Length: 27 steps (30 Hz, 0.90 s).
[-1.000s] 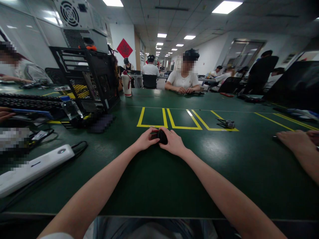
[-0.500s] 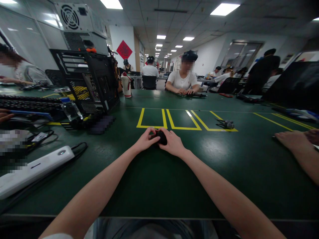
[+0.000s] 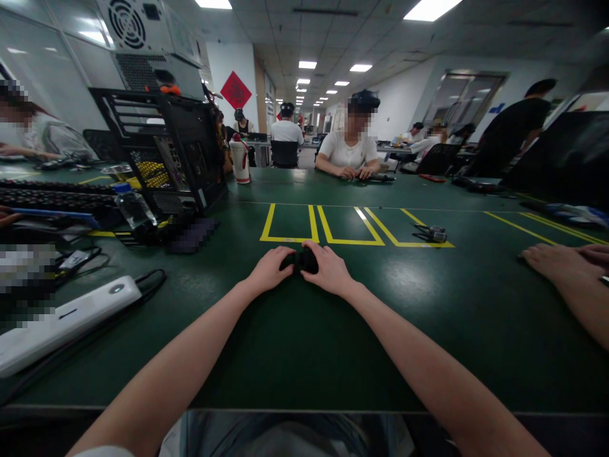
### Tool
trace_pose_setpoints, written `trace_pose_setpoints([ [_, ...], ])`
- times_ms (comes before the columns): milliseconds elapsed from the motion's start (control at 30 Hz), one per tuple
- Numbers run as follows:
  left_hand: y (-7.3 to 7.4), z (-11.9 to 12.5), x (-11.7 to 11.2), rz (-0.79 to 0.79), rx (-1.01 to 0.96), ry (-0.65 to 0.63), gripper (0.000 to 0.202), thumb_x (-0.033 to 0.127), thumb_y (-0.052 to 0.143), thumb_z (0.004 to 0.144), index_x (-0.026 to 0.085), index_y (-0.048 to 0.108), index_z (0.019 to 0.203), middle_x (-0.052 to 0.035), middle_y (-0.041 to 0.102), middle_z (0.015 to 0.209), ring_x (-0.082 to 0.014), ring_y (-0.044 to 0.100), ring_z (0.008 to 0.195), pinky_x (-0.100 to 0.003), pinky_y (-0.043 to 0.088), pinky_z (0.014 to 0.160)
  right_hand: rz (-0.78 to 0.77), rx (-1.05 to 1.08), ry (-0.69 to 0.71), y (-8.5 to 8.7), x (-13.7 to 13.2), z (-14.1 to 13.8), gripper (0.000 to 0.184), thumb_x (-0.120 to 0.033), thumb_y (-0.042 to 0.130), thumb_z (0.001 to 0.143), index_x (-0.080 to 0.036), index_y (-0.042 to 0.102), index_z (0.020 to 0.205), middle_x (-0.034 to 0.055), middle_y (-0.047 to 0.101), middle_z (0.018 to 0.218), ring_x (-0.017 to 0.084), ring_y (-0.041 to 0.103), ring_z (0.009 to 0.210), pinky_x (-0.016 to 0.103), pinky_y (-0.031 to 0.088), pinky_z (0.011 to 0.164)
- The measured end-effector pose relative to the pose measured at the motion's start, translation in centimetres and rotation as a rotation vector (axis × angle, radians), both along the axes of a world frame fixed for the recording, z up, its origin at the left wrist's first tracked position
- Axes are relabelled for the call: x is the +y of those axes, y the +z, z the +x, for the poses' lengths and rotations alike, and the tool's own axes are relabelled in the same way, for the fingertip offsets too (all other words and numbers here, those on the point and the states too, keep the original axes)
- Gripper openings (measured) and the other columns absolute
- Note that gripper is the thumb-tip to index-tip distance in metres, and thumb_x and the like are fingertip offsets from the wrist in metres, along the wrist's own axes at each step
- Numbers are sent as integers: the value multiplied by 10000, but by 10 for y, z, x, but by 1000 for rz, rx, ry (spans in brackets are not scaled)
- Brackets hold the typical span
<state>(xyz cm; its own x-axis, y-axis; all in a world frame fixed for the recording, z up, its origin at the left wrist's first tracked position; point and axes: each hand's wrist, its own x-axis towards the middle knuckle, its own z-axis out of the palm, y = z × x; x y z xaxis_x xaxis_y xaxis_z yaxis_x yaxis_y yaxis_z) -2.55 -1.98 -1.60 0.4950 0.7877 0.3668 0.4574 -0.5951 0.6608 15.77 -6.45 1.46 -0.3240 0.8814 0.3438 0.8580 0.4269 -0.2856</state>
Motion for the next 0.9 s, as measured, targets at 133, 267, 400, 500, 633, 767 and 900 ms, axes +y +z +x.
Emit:
trace_pose_setpoints([
  [133, -4, -1, 1, 82, 192, 9, 347, 375, 473, 792, 236, 516, 1108, -59, 460, 1260, -270, 332, 1216, -490, 183, 1012, 1, 4, -3, 0, 1, 0, 625, -378, 552, 702, -256, 273, 1248, 57, 486, 1204, 213, 490, 971, 365, 429, 782],
  [267, -6, 1, 1, 59, 265, -24, 389, 388, 379, 839, 257, 441, 1200, -43, 389, 1330, -257, 293, 1252, -503, 121, 1023, -24, 18, -16, -1, 5, 2, 634, -414, 557, 694, -251, 287, 1244, 61, 488, 1209, 211, 509, 982, 360, 422, 801],
  [400, -7, 2, -1, 81, 288, 4, 399, 387, 355, 848, 253, 425, 1217, -52, 400, 1323, -254, 296, 1252, -502, 141, 1017, -90, 34, -40, -1, 10, 4, 660, -455, 549, 695, -245, 275, 1257, 69, 531, 1156, 219, 544, 966, 350, 435, 779],
  [500, -7, 1, -3, 81, 258, 14, 399, 380, 369, 845, 252, 425, 1219, -55, 410, 1315, -244, 316, 1243, -479, 159, 1021, -163, 42, -71, -1, 13, 4, 671, -484, 539, 698, -227, 280, 1261, 88, 561, 1115, 229, 569, 949, 346, 444, 764],
  [633, -9, -6, -9, 81, 233, 28, 408, 373, 371, 847, 218, 433, 1219, -66, 421, 1306, -228, 340, 1228, -435, 188, 1027, -176, 31, -103, 0, 11, 7, 674, -509, 524, 698, -223, 283, 1259, 99, 566, 1110, 235, 588, 918, 346, 455, 739],
  [767, -7, -13, -21, 147, 312, 103, 412, 372, 341, 861, 199, 430, 1224, -64, 428, 1300, -238, 333, 1219, -431, 234, 1006, -183, 2, -144, 0, 7, 10, 680, -527, 511, 694, -205, 289, 1250, 105, 578, 1084, 250, 595, 884, 354, 463, 710],
  [900, 0, -5, -32, 243, 537, 280, 404, 347, 297, 878, 205, 413, 1238, -71, 441, 1286, -290, 408, 1103, -454, 350, 876, -195, -11, -172, 2, 4, 10, 682, -526, 519, 684, -206, 294, 1243, 106, 583, 1072, 269, 594, 883, 364, 461, 715],
])
